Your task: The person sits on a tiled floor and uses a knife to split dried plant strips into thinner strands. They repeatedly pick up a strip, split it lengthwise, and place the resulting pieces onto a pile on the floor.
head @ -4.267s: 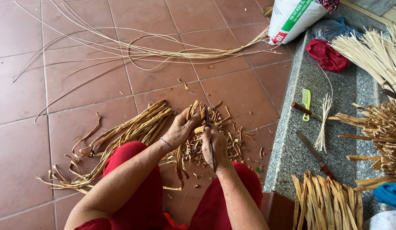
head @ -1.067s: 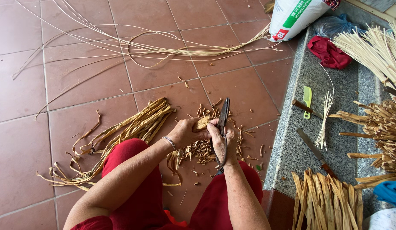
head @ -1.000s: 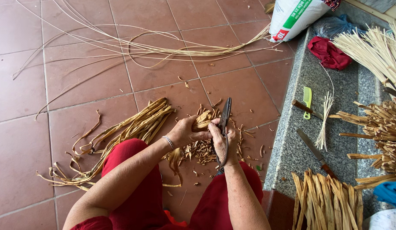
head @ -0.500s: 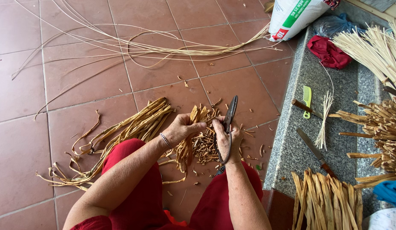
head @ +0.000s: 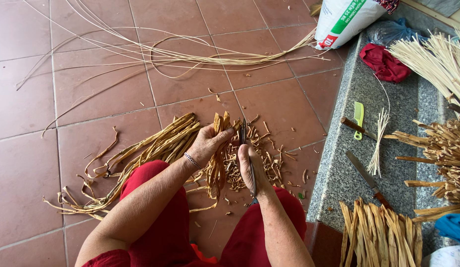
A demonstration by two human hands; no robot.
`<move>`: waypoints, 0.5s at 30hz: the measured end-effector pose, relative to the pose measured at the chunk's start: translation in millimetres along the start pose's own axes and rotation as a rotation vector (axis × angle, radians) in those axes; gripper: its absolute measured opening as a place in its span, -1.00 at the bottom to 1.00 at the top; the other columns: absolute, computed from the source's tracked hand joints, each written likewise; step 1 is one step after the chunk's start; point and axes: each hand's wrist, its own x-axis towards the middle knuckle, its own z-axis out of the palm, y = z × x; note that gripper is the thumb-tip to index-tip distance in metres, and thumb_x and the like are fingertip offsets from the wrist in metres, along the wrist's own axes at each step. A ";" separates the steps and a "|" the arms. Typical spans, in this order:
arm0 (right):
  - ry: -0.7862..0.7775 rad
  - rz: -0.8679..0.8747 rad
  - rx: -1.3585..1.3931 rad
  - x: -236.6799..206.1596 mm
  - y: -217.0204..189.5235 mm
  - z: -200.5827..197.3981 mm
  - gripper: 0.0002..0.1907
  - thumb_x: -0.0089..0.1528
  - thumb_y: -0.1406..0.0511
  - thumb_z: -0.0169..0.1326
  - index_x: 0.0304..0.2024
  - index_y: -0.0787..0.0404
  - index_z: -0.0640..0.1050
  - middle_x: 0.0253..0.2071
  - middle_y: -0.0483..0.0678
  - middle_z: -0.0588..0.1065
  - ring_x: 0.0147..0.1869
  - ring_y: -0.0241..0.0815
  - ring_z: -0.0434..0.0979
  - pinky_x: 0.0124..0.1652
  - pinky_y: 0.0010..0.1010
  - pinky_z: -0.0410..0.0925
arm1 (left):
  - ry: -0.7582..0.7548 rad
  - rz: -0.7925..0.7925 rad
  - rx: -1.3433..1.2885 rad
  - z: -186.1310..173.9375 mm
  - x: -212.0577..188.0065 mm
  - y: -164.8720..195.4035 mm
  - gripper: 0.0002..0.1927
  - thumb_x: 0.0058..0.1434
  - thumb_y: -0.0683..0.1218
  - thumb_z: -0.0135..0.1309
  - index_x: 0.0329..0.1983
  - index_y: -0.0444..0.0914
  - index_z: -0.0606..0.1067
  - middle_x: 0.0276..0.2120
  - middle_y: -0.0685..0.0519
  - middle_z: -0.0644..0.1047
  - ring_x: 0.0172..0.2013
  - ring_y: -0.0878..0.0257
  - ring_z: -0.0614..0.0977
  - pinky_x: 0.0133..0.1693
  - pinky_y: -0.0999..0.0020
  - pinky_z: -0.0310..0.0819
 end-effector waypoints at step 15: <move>0.060 -0.103 -0.269 0.5 15.9 1.3 -0.19 0.48 -0.11 -0.54 -0.54 0.33 0.36 -0.70 -0.06 0.23 -0.62 -0.21 0.30 -0.50 -0.23 0.24 | -0.026 0.035 0.093 6.7 -2.7 2.1 -0.77 0.38 -0.02 0.14 -0.16 -0.31 0.55 -0.46 0.20 0.53 -0.47 0.48 0.49 -0.42 0.51 0.43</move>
